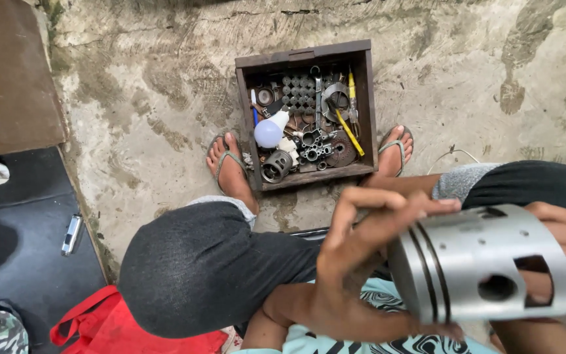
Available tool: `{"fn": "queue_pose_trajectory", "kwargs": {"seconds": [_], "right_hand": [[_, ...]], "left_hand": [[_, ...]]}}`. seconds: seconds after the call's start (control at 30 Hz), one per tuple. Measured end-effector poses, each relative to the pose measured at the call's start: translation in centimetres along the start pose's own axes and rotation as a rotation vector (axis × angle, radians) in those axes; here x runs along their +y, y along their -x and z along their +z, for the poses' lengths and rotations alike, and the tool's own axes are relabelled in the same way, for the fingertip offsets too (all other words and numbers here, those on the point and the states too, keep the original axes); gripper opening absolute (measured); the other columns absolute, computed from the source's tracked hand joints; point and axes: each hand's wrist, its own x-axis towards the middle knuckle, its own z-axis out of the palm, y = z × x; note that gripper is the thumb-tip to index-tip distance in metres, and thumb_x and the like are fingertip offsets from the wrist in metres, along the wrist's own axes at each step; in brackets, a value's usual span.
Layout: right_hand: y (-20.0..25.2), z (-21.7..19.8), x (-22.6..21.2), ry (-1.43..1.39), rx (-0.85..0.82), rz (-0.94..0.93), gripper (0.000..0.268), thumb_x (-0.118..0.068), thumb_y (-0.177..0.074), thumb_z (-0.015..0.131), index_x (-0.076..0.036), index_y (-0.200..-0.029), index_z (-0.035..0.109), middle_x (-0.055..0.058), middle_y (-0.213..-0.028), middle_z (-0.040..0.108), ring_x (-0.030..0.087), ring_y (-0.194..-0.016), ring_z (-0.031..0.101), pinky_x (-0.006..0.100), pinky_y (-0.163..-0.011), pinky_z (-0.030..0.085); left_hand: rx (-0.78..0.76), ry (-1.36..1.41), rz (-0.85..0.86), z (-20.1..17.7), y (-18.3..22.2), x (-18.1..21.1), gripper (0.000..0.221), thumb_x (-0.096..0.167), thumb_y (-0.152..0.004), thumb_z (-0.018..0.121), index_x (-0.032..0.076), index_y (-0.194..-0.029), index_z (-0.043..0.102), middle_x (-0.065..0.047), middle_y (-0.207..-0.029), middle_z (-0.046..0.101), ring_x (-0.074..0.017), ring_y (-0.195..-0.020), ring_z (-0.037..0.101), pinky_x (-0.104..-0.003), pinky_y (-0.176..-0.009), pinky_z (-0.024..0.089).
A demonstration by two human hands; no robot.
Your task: Cleaning the ring grooves of a motorcycle piston using a thin metal tool to remove debris.
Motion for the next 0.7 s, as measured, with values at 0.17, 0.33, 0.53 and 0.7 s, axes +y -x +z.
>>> {"fn": "queue_pose_trajectory", "kwargs": {"seconds": [0.17, 0.33, 0.53, 0.7], "right_hand": [[-3.7, 1.1, -2.1, 0.087, 0.145, 0.123, 0.027, -0.033, -0.067, 0.081, -0.023, -0.093, 0.079, 0.002, -0.097, 0.082, 0.018, -0.078, 0.078, 0.04, -0.078, 0.062], [-10.0, 0.2, -4.7, 0.049, 0.172, 0.291, 0.045, -0.028, -0.061, 0.091, -0.003, -0.096, 0.077, 0.005, -0.074, 0.071, 0.019, -0.061, 0.06, 0.033, -0.064, 0.053], [-3.7, -0.6, -1.9, -0.263, 0.05, 0.392, 0.038, -0.023, -0.084, 0.052, -0.012, -0.111, 0.076, -0.001, -0.071, 0.066, 0.019, -0.092, 0.075, 0.033, -0.083, 0.063], [-3.1, 3.3, -1.1, -0.239, 0.499, 0.253, 0.039, -0.049, -0.108, 0.038, -0.016, -0.116, 0.057, 0.003, -0.096, 0.051, 0.009, -0.07, 0.063, 0.042, -0.098, 0.07]], "left_hand": [[0.104, 0.572, 0.054, 0.4, -1.1, -6.2, 0.082, 0.006, -0.085, 0.081, 0.009, -0.156, 0.039, -0.003, -0.151, 0.056, -0.0301, -0.151, 0.052, -0.059, -0.145, 0.034], [0.185, 0.78, -0.131, 0.3, -1.7, -8.4, 0.084, 0.019, -0.08, 0.063, 0.015, -0.158, 0.03, -0.02, -0.163, 0.033, -0.0379, -0.145, 0.047, -0.059, -0.127, 0.042], [0.253, 0.476, 0.18, -0.9, -2.4, -10.2, 0.06, 0.016, -0.079, 0.078, 0.018, -0.133, 0.052, -0.005, -0.147, 0.036, -0.02, -0.12, 0.059, -0.052, -0.132, 0.033], [0.235, 0.347, 0.16, -2.1, -2.7, -9.3, 0.062, 0.013, -0.08, 0.077, 0.018, -0.132, 0.043, -0.001, -0.134, 0.045, -0.0235, -0.118, 0.06, -0.053, -0.128, 0.039]]}}
